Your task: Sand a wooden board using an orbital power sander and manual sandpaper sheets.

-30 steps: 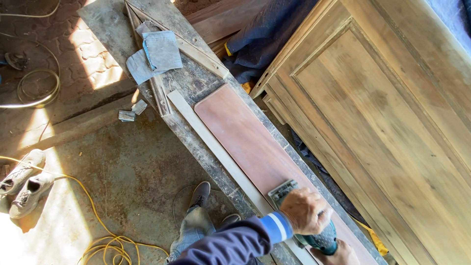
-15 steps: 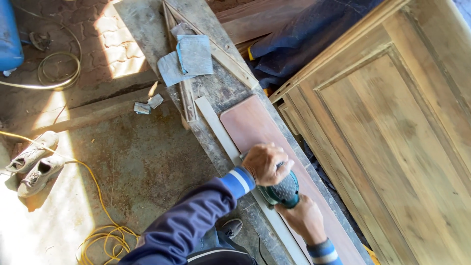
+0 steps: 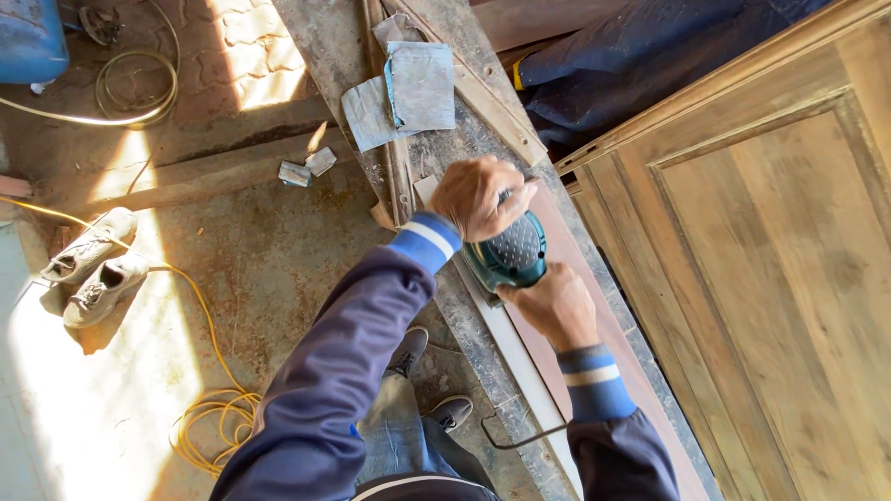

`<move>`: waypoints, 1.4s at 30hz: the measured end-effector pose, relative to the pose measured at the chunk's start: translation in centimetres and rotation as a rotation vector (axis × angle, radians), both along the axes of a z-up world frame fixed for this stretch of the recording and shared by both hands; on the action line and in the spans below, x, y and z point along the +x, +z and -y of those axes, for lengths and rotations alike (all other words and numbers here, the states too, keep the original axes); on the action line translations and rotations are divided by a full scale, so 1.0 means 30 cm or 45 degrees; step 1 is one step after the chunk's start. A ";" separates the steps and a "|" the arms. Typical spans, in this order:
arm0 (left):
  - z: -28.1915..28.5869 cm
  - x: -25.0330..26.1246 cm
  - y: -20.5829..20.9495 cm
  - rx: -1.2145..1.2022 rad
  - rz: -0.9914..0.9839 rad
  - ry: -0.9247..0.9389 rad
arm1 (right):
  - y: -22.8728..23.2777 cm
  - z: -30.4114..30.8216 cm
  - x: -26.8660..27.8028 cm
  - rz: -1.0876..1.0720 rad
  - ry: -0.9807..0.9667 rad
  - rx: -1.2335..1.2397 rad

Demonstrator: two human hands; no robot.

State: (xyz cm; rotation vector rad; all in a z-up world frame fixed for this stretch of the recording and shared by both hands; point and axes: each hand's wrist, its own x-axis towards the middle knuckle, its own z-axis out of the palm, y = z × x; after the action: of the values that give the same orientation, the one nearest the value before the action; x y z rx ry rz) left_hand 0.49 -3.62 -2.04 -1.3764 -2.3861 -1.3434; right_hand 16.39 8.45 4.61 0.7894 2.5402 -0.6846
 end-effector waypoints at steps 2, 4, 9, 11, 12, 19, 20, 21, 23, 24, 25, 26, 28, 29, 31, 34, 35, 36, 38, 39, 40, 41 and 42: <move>0.018 -0.017 0.029 0.038 -0.011 0.037 | 0.003 0.002 -0.033 -0.005 0.011 -0.017; 0.029 -0.026 0.041 0.078 -0.028 0.079 | 0.001 0.003 -0.050 -0.016 0.029 -0.032; -0.007 0.034 0.017 0.019 -0.054 0.111 | -0.013 -0.036 0.015 0.057 0.060 -0.022; -0.036 0.102 -0.023 -0.023 -0.021 0.100 | -0.026 -0.058 0.088 0.084 0.052 -0.048; -0.050 0.135 -0.039 -0.068 0.012 0.090 | -0.030 -0.068 0.125 0.113 0.047 -0.078; -0.150 0.492 -0.036 0.068 0.086 0.055 | -0.027 -0.177 0.474 0.161 -0.001 -0.092; -0.171 0.546 -0.033 0.053 0.100 0.051 | -0.044 -0.205 0.532 0.224 -0.016 -0.109; -0.194 0.601 -0.031 0.040 0.116 0.043 | -0.060 -0.234 0.592 0.286 -0.036 -0.123; -0.235 0.707 -0.018 0.037 0.134 0.016 | -0.100 -0.298 0.711 0.343 -0.049 -0.146; -0.255 0.759 -0.013 0.030 0.161 -0.005 | -0.122 -0.331 0.770 0.408 -0.057 -0.173; -0.270 0.796 0.005 0.035 0.156 -0.012 | -0.139 -0.359 0.821 0.404 -0.063 -0.169; -0.285 0.832 0.021 -0.017 0.184 -0.042 | -0.158 -0.387 0.871 0.418 -0.082 -0.193; -0.309 0.897 0.048 -0.065 0.209 -0.084 | -0.195 -0.430 0.964 0.431 -0.112 -0.215; -0.318 0.922 0.060 -0.019 0.200 -0.068 | -0.210 -0.449 1.000 0.400 -0.129 -0.216; -0.332 0.953 0.071 0.030 0.190 -0.056 | -0.218 -0.464 1.036 0.368 -0.147 -0.215; -0.340 0.941 0.071 0.108 0.202 -0.053 | -0.191 -0.450 1.011 0.330 -0.172 -0.185; -0.335 0.920 0.074 0.073 0.198 -0.070 | -0.179 -0.441 0.988 0.343 -0.183 -0.188; -0.328 0.898 0.077 0.038 0.193 -0.087 | -0.168 -0.429 0.964 0.357 -0.195 -0.191; -0.326 0.832 0.035 0.012 0.200 -0.096 | -0.136 -0.394 0.872 0.374 -0.180 -0.195; -0.324 0.798 0.013 -0.011 0.203 -0.108 | -0.120 -0.376 0.825 0.387 -0.169 -0.196; -0.310 0.753 0.007 -0.011 0.206 -0.103 | -0.112 -0.358 0.772 0.391 -0.164 -0.196; -0.297 0.706 0.001 -0.025 0.182 -0.081 | -0.103 -0.341 0.718 0.365 -0.127 -0.187; -0.283 0.658 -0.004 -0.039 0.158 -0.060 | -0.094 -0.324 0.664 0.338 -0.090 -0.179</move>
State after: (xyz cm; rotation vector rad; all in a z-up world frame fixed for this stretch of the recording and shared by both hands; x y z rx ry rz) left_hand 20.24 4.87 -2.16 -1.4049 -2.4765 -1.4508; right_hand 36.30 18.15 1.79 0.8623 2.2108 -0.7195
